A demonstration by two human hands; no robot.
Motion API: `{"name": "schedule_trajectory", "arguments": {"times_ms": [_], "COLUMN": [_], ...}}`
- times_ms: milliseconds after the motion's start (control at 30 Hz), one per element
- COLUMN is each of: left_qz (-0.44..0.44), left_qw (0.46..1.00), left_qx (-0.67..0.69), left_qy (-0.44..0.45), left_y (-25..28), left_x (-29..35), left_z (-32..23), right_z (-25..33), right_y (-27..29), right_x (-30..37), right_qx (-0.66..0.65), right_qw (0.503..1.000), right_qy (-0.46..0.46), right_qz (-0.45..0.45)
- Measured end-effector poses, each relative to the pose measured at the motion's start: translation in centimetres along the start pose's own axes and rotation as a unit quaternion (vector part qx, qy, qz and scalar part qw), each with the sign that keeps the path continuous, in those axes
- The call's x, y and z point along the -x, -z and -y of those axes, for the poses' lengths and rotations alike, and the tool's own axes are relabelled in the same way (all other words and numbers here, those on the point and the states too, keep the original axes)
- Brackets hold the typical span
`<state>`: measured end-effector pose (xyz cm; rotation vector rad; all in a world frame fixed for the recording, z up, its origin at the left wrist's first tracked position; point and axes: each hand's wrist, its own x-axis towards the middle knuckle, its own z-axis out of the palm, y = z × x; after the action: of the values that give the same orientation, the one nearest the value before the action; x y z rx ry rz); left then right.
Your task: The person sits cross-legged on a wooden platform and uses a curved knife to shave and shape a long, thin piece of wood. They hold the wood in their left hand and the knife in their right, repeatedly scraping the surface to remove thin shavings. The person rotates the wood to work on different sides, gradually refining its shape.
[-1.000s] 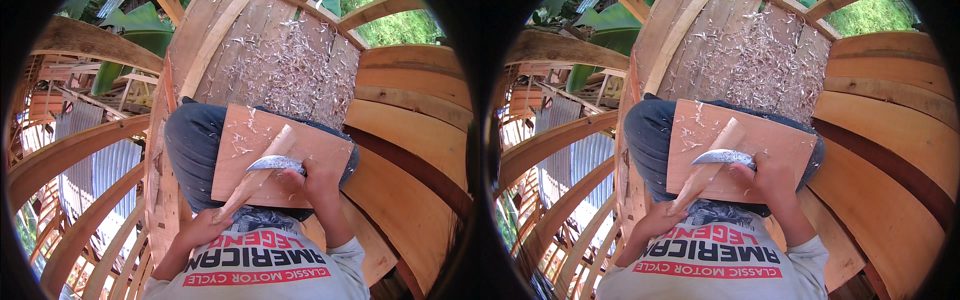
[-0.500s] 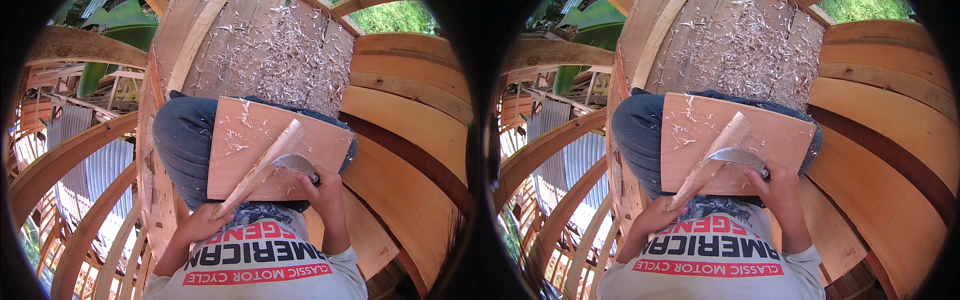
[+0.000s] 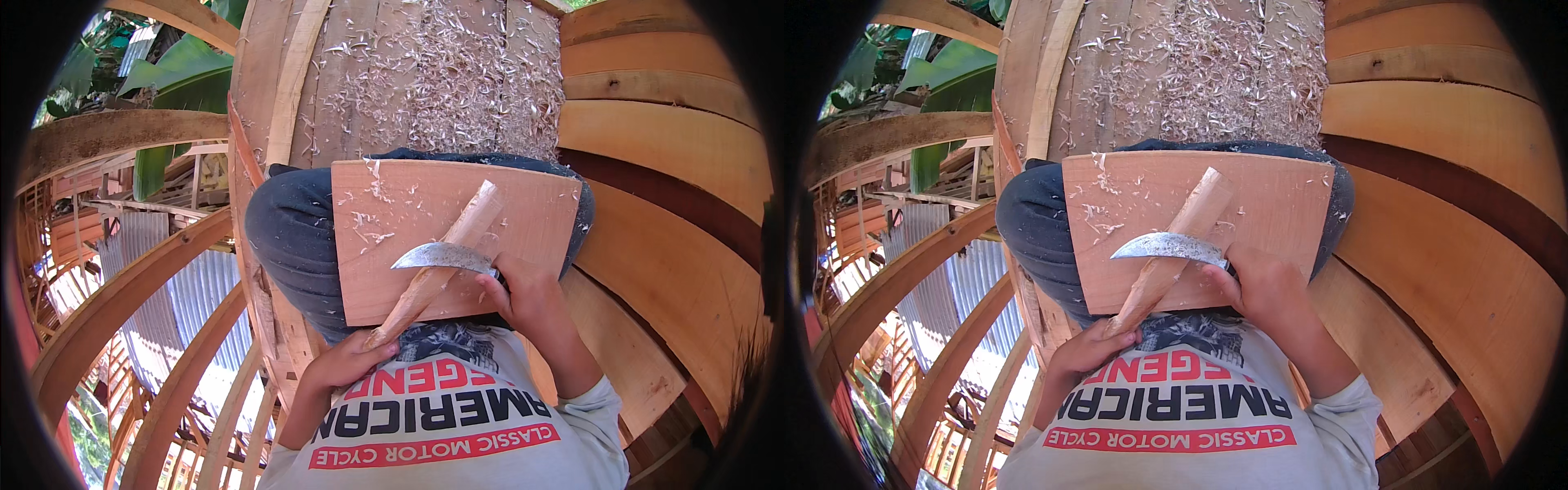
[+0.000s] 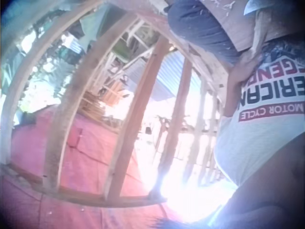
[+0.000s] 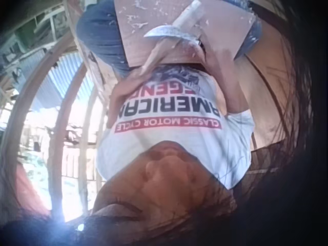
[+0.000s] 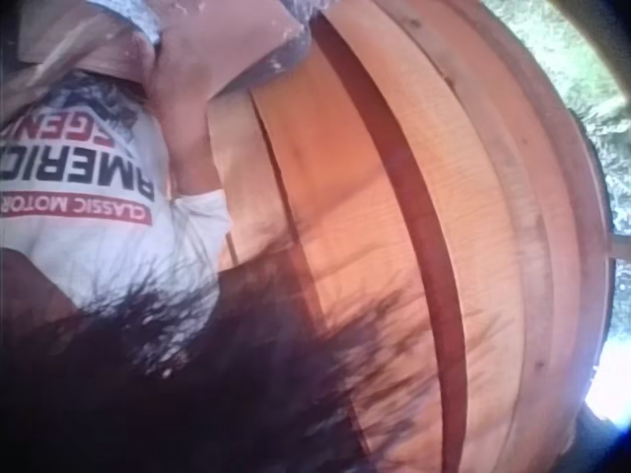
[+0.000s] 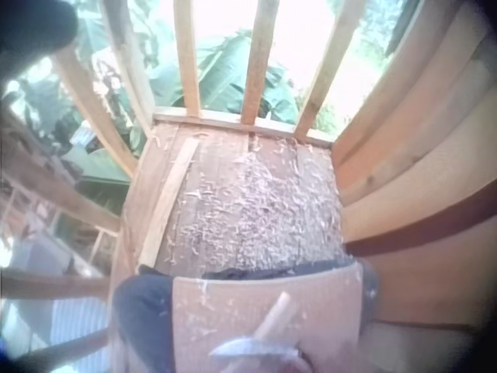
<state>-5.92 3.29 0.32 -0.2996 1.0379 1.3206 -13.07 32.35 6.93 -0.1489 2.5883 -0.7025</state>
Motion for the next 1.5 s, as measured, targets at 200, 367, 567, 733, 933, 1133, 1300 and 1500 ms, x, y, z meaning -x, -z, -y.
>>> {"name": "schedule_trajectory", "arguments": {"times_ms": [200,367,567,733,933,1133,1300,1500], "left_qz": [-0.065,-0.029,-0.059,-0.072,-0.068,-0.067,-0.103,-0.168], "left_qw": [0.997,0.997,0.997,0.996,0.991,0.995,0.990,0.975], "left_qx": [0.009,-0.070,-0.046,-0.042,-0.108,-0.076,-0.097,-0.142], "left_qy": [-0.032,-0.010,-0.010,-0.014,-0.029,-0.006,0.014,0.018], "left_y": [-1.2,-0.9,-1.0,-1.4,-1.8,-1.4,-2.3,-3.8], "left_x": [0.2,0.5,0.5,0.4,0.4,0.4,0.8,1.2], "left_z": [-0.7,-1.3,-2.6,-2.2,-1.6,-1.6,-3.3,-4.6], "right_z": [-1.7,-6.5,-0.2,0.0,-6.5,-1.6,-1.6,-2.3], "right_y": [0.2,3.5,1.3,-0.5,4.0,3.2,-1.1,-0.4], "right_x": [-1.8,-3.6,0.2,0.0,-2.3,0.7,0.9,-0.2], "right_qx": [0.070,0.065,-0.008,0.019,0.046,-0.001,0.029,0.084], "right_qw": [0.992,0.970,0.996,0.999,0.959,0.987,0.995,0.990], "right_qy": [-0.013,-0.120,-0.077,-0.049,-0.203,-0.134,-0.066,-0.021], "right_qz": [-0.107,-0.202,-0.043,-0.009,-0.192,-0.092,-0.068,-0.107]}}
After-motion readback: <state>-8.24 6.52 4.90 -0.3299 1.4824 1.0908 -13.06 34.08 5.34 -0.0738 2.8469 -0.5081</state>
